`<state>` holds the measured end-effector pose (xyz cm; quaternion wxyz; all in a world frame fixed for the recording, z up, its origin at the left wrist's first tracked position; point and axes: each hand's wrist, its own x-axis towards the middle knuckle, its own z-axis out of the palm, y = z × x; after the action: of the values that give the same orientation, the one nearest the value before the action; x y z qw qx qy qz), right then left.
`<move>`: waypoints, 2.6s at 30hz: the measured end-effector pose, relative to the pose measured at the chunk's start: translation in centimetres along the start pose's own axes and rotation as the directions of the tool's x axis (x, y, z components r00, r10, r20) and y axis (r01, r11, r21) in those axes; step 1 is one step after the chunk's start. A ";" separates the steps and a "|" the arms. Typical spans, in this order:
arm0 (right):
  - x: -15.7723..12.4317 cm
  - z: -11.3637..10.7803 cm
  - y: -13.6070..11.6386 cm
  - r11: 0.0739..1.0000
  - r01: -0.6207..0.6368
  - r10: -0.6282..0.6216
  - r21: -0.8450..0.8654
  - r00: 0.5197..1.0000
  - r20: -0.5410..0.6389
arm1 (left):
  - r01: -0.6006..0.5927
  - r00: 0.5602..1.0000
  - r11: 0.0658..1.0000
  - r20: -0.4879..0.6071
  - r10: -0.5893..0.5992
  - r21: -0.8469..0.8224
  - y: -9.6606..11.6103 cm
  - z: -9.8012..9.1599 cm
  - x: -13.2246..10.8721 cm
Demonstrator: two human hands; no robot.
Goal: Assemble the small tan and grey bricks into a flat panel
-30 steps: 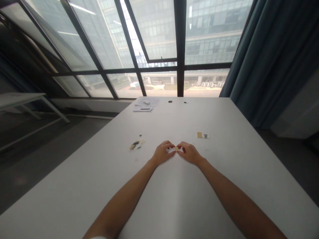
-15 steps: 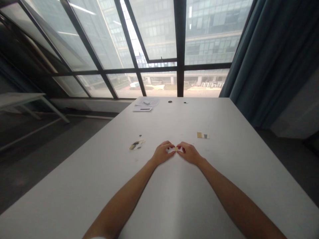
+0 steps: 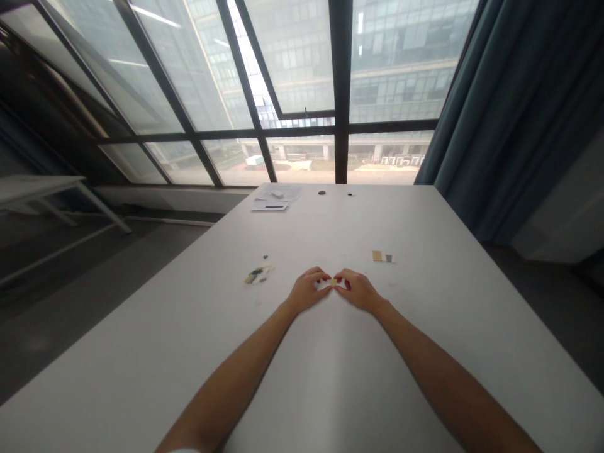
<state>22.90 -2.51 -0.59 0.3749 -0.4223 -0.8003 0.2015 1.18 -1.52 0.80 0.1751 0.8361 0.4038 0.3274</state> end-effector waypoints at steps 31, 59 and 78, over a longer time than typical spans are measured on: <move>0.2 0.0 0.2 1.000 0.016 -0.016 0.003 1.000 0.006 | 0.008 1.000 1.000 0.023 -0.008 -0.014 0.1 -0.2 0.0; 0.2 -0.1 0.4 1.000 0.011 -0.011 0.017 0.999 0.030 | 0.008 0.999 1.000 0.041 -0.007 -0.025 0.0 -0.3 0.1; 2.4 -5.4 -0.5 0.989 -0.047 0.070 0.140 0.984 -0.164 | 0.015 1.000 0.999 0.011 -0.014 -0.050 -0.5 -0.4 0.0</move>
<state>25.90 -0.76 4.24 0.4631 -0.4347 -0.7374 0.2297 0.64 -1.17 0.79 0.2008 0.8303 0.4004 0.3316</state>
